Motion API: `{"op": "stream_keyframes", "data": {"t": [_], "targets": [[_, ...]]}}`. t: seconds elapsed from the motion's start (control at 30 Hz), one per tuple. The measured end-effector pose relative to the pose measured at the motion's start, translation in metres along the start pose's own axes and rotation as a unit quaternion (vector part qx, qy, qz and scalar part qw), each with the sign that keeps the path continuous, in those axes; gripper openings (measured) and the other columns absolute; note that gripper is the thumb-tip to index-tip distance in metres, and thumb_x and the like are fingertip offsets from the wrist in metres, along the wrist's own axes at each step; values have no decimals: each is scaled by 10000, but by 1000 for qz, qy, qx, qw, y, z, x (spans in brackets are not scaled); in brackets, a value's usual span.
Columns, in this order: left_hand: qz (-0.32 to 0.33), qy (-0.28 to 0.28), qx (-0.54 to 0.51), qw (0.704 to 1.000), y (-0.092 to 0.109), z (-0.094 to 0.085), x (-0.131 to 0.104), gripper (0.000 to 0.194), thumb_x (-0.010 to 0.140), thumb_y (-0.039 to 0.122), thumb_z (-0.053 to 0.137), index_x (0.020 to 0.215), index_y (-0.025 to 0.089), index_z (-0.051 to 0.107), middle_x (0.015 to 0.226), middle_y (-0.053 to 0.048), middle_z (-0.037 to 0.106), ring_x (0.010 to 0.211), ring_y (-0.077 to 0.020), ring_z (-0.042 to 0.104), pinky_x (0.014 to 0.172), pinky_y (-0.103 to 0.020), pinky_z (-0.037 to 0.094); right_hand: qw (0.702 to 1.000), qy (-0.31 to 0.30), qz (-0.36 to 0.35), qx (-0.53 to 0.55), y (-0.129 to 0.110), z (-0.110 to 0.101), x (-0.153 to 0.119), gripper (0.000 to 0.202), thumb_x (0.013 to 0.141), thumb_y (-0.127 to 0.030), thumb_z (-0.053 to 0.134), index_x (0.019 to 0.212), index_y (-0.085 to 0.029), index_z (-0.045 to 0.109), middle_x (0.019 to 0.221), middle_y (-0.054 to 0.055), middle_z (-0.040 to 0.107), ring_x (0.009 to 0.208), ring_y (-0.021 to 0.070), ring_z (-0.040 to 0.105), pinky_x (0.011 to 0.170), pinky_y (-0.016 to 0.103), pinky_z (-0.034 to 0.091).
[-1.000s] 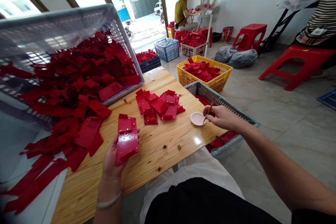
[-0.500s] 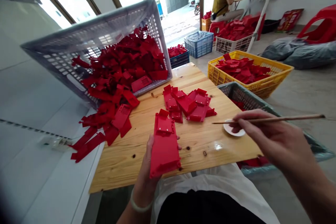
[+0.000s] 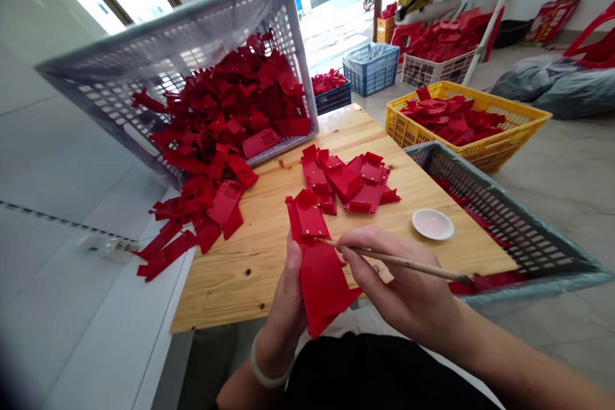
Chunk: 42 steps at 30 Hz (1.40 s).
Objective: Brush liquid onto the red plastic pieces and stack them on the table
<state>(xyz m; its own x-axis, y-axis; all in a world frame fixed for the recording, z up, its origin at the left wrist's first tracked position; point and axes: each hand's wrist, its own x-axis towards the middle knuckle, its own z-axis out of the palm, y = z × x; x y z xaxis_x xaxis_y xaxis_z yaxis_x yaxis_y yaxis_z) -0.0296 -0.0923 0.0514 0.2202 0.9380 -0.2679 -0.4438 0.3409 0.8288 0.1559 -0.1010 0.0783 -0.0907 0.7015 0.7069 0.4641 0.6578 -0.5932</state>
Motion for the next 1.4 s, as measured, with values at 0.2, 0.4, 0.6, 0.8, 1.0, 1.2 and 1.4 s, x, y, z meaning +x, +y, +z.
{"op": "stream_keyframes", "data": {"t": [0.2, 0.4, 0.6, 0.8, 1.0, 1.2, 1.4], "targets": [[37, -12, 38, 999, 5, 5, 0, 917, 973, 720, 617, 1702, 281, 274, 1349, -144, 735, 1207, -331, 739, 1061, -477, 574, 1000, -16, -20, -14, 0, 3, 4, 164, 1025, -121, 624, 1157, -204, 673, 967, 35, 787, 849, 141, 777, 847, 202, 606], [22, -5, 31, 999, 2, 5, 0, 933, 963, 741, 612, 1678, 233, 296, 1123, -127, 804, 1028, -321, 789, 968, -478, 604, 1000, -22, -11, -10, 2, 0, 0, 211, 1006, -122, 644, 1182, -231, 684, 1025, 41, 801, 887, 174, 787, 855, 243, 628], [-43, -14, 0, 999, 5, 4, -3, 822, 972, 809, 486, 1289, 87, 718, 1014, -184, 820, 1006, -364, 779, 917, -461, 602, 993, 40, 89, 66, -2, 0, -2, 231, 1012, -138, 649, 1140, -324, 700, 872, -19, 787, 757, 186, 771, 730, 291, 648], [-66, -43, -37, 996, 7, 2, -4, 778, 968, 804, 497, 1113, 105, 806, 1043, -182, 828, 1145, -391, 745, 1066, -502, 549, 981, 63, 140, 117, 0, 8, -3, 111, 1042, -226, 652, 1070, -310, 719, 846, -4, 795, 729, 207, 775, 708, 327, 654], [-66, -14, -57, 996, 5, 3, -3, 736, 943, 782, 580, 1135, 108, 803, 1085, -178, 826, 1169, -392, 740, 1082, -506, 542, 978, 49, 150, 140, 2, 11, -5, 94, 1049, -219, 650, 1075, -276, 720, 837, -12, 784, 718, 175, 774, 712, 281, 637], [-74, -5, -41, 996, 2, -2, 0, 768, 951, 795, 544, 1079, 86, 809, 1040, -202, 826, 1133, -395, 753, 1061, -493, 551, 978, 63, 146, 134, 1, 10, -6, 115, 1052, -203, 645, 1082, -284, 720, 860, -8, 793, 753, 177, 775, 745, 288, 649], [-47, 14, -32, 998, 1, 1, 1, 679, 979, 730, 569, 1154, 117, 805, 1104, -164, 824, 1149, -350, 748, 1070, -427, 540, 974, 54, 152, 160, 3, 13, -7, 92, 1057, -242, 648, 1068, -276, 733, 839, -4, 791, 722, 185, 778, 711, 289, 655]]}}
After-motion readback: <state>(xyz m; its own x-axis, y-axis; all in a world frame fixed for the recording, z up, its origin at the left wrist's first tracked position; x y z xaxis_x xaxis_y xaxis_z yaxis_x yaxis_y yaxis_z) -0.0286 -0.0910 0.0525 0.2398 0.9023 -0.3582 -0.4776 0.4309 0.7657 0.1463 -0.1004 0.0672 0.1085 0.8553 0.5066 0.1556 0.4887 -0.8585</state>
